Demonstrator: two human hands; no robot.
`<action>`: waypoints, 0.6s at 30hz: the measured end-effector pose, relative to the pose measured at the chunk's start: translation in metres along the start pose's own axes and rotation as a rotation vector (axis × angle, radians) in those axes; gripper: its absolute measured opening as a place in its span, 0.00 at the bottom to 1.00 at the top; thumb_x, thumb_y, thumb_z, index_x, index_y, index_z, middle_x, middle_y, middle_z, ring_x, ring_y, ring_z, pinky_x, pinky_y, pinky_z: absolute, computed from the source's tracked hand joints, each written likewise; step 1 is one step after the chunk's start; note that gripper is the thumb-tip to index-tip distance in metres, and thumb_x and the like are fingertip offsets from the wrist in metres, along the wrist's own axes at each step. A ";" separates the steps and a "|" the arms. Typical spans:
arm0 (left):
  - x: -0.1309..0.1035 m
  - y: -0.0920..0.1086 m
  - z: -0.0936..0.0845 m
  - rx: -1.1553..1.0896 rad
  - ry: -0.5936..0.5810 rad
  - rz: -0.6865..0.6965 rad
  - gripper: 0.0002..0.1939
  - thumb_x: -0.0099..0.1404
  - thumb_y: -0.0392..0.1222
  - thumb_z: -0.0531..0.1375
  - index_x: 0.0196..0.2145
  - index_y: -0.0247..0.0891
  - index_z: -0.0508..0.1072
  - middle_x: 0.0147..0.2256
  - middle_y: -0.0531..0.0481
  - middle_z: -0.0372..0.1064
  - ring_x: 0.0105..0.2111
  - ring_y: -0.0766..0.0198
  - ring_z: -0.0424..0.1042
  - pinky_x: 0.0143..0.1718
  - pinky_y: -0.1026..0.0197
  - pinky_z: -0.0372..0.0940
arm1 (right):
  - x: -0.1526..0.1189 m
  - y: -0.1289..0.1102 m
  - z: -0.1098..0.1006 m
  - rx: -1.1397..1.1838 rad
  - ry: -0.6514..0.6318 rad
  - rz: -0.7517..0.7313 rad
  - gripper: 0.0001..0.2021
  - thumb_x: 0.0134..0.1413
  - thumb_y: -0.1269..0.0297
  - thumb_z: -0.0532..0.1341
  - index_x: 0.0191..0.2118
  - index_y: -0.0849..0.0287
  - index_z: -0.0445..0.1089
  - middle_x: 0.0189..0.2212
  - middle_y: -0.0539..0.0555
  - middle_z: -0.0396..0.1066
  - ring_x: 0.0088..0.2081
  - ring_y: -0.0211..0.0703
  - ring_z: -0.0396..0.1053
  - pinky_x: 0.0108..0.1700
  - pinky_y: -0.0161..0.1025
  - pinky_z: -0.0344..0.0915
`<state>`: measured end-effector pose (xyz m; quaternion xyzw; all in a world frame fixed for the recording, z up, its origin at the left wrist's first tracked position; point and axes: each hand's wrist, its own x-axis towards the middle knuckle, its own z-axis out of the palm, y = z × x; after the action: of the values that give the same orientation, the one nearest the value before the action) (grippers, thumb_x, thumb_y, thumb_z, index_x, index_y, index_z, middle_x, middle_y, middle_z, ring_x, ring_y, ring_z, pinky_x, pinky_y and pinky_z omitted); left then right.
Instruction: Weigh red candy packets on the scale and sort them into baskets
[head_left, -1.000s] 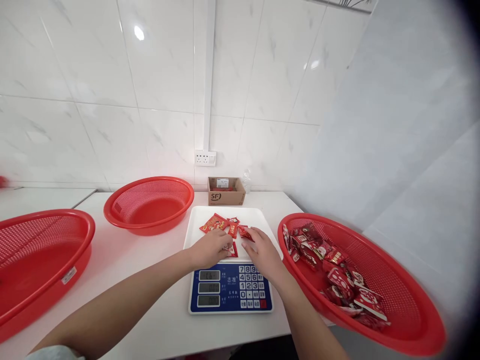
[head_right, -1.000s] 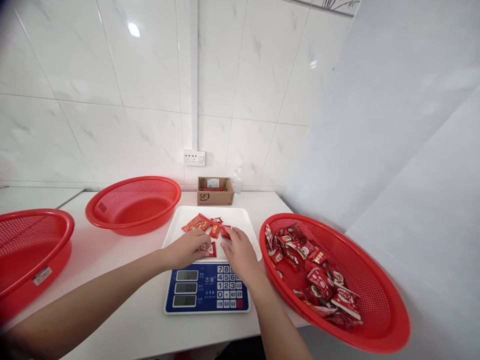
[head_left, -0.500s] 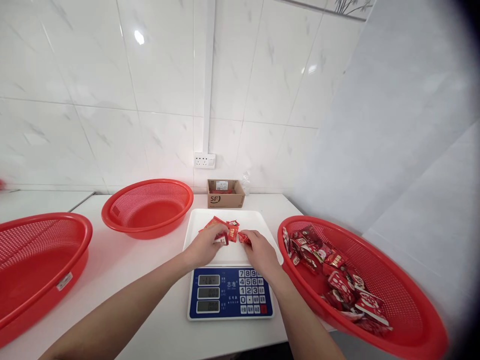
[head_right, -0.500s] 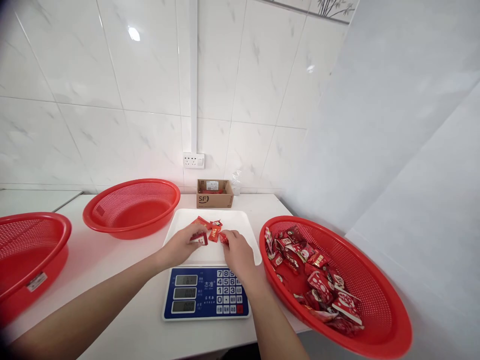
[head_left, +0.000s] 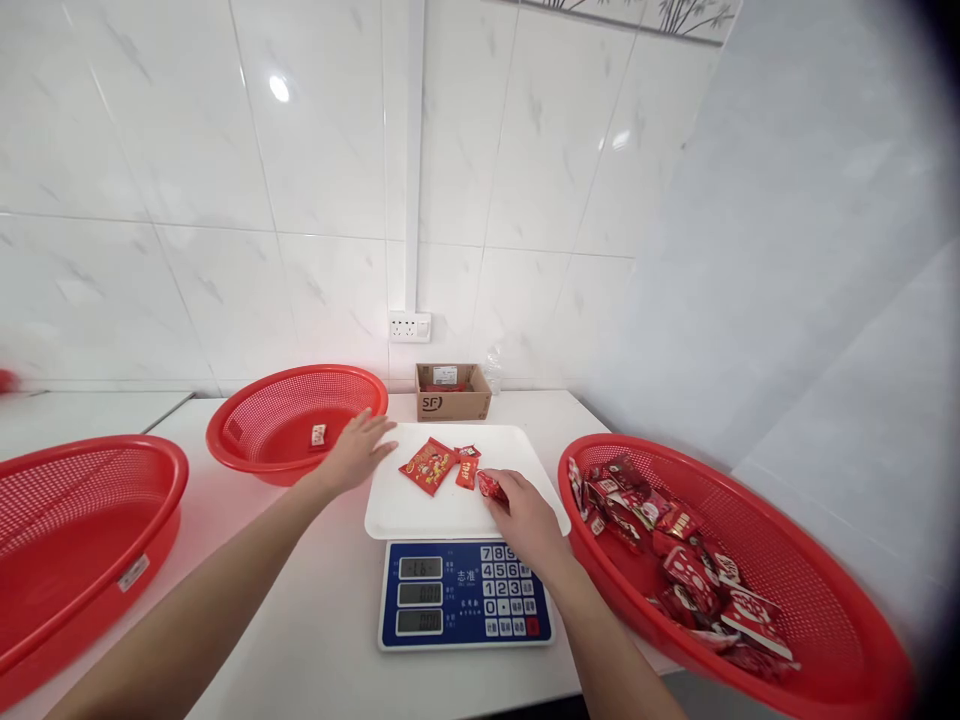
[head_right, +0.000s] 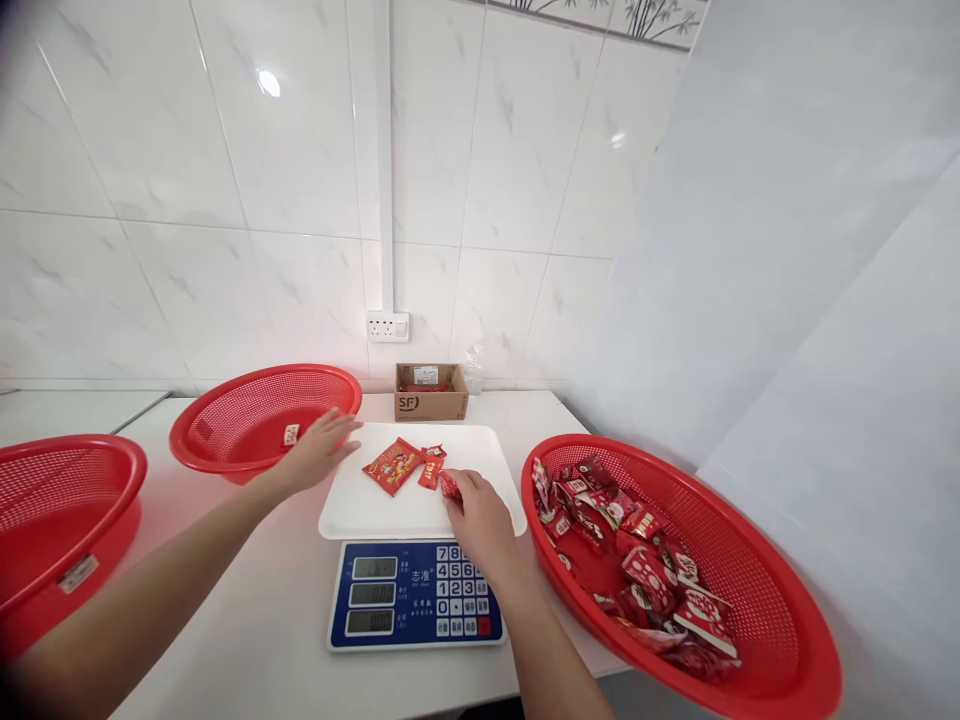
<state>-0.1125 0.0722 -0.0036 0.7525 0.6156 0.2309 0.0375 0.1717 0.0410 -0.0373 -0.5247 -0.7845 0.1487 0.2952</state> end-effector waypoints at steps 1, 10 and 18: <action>-0.003 0.006 0.006 -0.008 -0.050 0.042 0.21 0.65 0.50 0.52 0.53 0.43 0.67 0.58 0.46 0.61 0.62 0.50 0.48 0.60 0.45 0.48 | 0.000 0.000 0.000 -0.002 0.001 -0.003 0.16 0.56 0.68 0.51 0.50 0.55 0.65 0.48 0.55 0.68 0.48 0.48 0.65 0.48 0.44 0.63; -0.023 0.057 0.025 0.041 -0.230 0.219 0.22 0.65 0.53 0.51 0.54 0.46 0.66 0.55 0.42 0.61 0.50 0.48 0.65 0.48 0.48 0.61 | -0.002 0.001 0.000 0.002 0.000 -0.014 0.18 0.56 0.67 0.52 0.52 0.55 0.65 0.50 0.55 0.67 0.50 0.48 0.65 0.50 0.45 0.62; -0.027 0.086 0.027 -0.049 -0.141 0.275 0.16 0.66 0.50 0.52 0.39 0.39 0.73 0.38 0.44 0.70 0.41 0.53 0.68 0.44 0.52 0.62 | 0.000 0.003 -0.001 0.187 0.051 0.051 0.16 0.57 0.66 0.50 0.50 0.59 0.66 0.49 0.58 0.70 0.50 0.48 0.67 0.52 0.47 0.62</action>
<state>-0.0276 0.0321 -0.0071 0.8430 0.4967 0.1953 0.0668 0.1743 0.0416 -0.0383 -0.5183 -0.7457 0.2152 0.3591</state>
